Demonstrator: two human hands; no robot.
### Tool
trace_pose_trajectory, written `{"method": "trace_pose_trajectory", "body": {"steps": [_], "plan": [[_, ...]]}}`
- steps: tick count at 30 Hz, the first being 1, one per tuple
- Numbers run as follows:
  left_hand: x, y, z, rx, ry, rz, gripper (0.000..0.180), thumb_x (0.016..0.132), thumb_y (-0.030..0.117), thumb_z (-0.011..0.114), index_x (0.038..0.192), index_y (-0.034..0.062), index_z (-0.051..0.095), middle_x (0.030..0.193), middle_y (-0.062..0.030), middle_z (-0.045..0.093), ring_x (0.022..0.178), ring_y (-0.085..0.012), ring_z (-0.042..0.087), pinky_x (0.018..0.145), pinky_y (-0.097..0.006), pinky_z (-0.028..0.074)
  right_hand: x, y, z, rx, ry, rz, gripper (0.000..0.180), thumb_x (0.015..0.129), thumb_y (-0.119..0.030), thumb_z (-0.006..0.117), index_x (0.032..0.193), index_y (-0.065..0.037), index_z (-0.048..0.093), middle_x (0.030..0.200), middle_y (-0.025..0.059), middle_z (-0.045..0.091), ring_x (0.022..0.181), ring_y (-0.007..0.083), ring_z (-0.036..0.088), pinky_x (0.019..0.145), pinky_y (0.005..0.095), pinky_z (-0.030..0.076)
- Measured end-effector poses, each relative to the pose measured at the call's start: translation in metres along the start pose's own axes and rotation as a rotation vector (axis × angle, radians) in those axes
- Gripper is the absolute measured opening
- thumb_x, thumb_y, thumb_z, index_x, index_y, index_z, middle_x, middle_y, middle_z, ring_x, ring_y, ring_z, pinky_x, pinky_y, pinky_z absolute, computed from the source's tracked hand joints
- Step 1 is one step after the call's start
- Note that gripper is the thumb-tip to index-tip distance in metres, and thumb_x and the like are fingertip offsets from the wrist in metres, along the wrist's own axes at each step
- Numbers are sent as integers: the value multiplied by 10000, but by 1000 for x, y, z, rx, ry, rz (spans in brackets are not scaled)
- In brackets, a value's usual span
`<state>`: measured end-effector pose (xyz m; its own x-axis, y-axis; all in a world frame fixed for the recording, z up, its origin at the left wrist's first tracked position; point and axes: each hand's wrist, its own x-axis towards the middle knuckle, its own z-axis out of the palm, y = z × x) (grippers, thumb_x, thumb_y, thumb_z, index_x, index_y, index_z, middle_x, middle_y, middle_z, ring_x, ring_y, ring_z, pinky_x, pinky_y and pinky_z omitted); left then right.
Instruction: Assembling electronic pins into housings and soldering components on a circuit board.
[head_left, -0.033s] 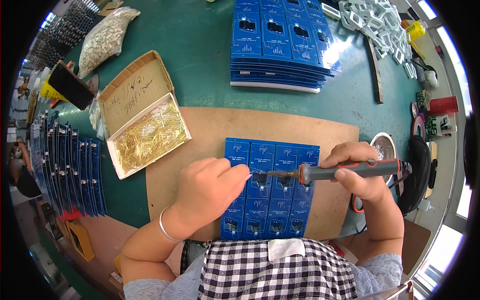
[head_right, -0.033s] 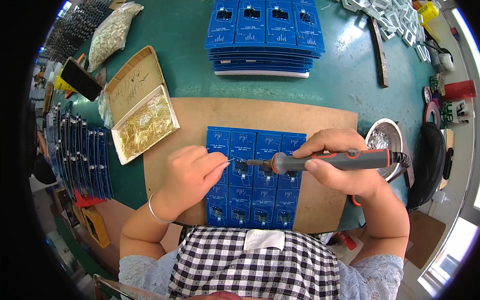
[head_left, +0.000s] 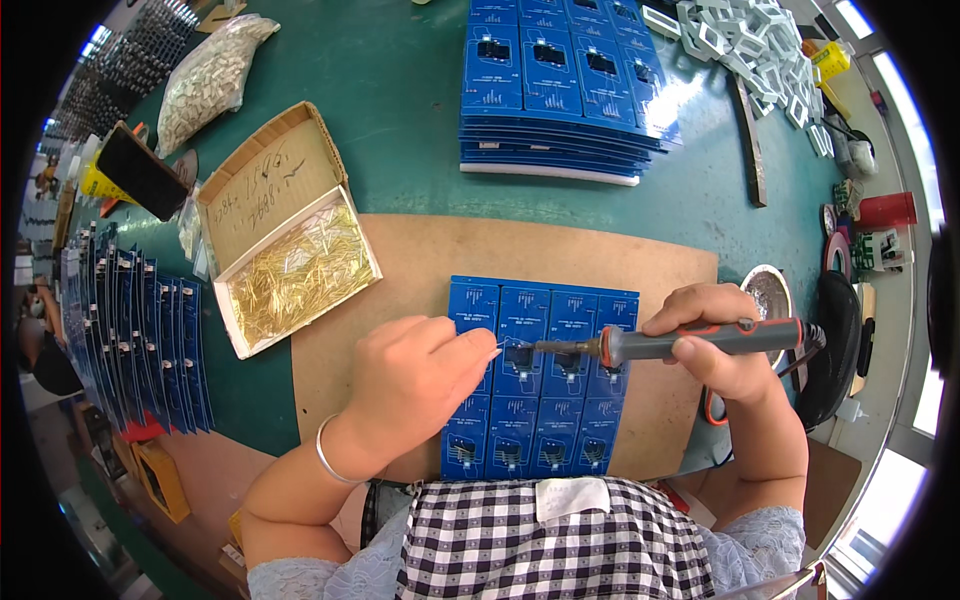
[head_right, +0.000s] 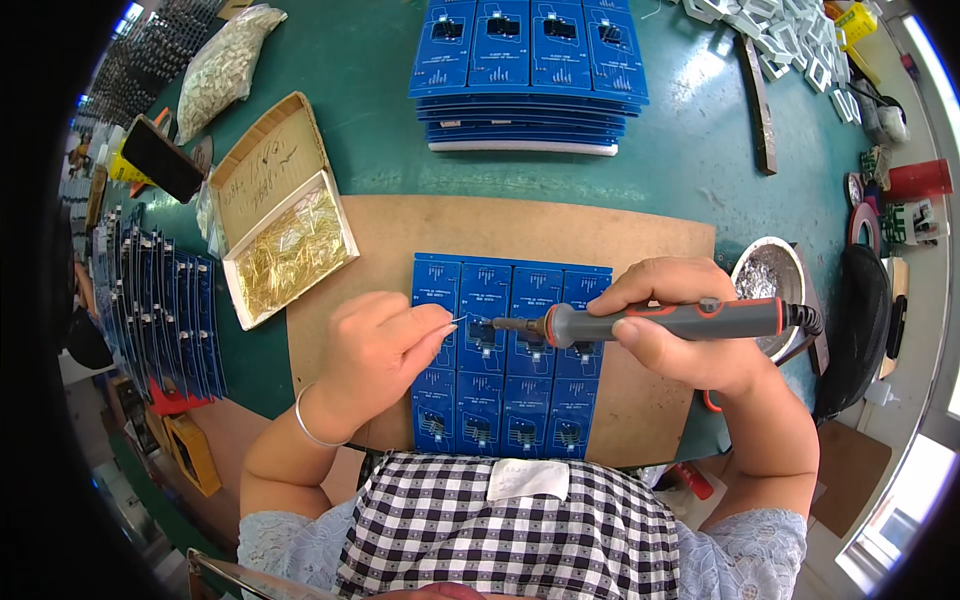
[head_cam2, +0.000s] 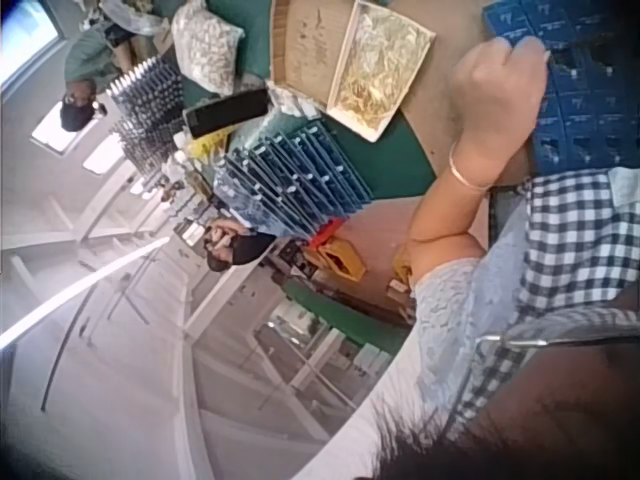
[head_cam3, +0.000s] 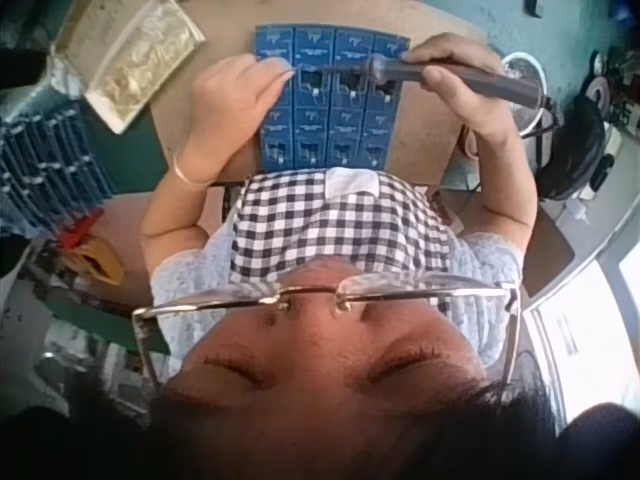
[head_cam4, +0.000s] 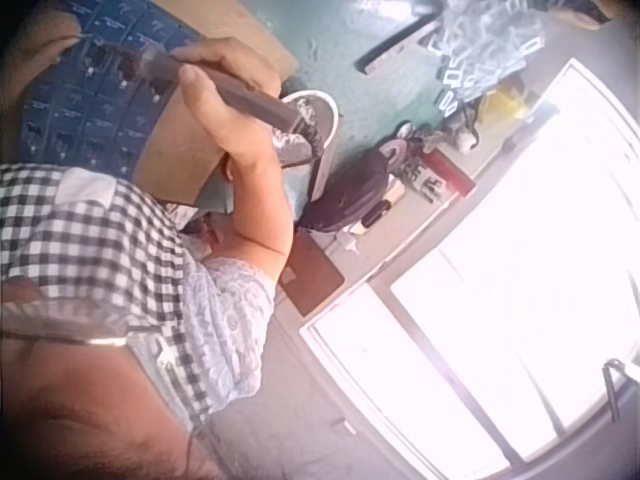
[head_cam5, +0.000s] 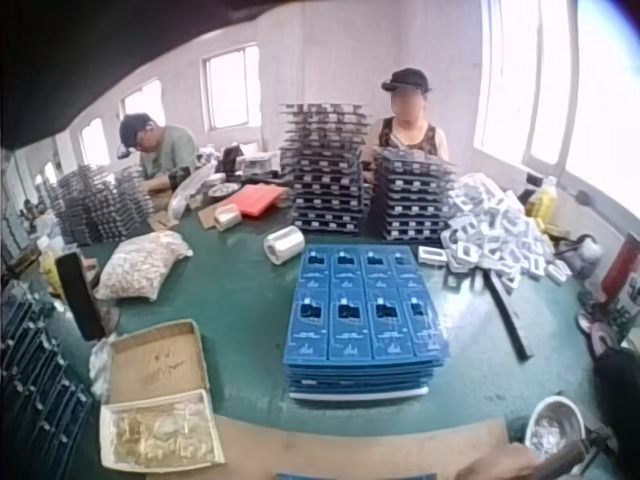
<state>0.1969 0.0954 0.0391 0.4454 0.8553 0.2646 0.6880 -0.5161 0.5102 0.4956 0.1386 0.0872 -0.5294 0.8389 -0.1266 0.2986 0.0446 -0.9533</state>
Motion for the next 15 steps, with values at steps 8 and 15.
{"method": "trace_pose_trajectory", "body": {"steps": [8,15], "plan": [[6,9,-1,-83,49,-17,107,763,83,697,804,91,598,657,-44,524,586,-235,536,543,-363,422,-11,3,-6,20,95,-45,271,776,-209,656,907,24,701,766,131,683,650,193,648,596,297,494],[17,21,17,-135,9,104,144,710,39,714,768,80,589,642,-57,555,567,-252,528,530,-377,399,-33,9,-17,9,115,-63,255,778,-191,645,889,34,691,779,135,692,654,204,653,602,306,503]]}}
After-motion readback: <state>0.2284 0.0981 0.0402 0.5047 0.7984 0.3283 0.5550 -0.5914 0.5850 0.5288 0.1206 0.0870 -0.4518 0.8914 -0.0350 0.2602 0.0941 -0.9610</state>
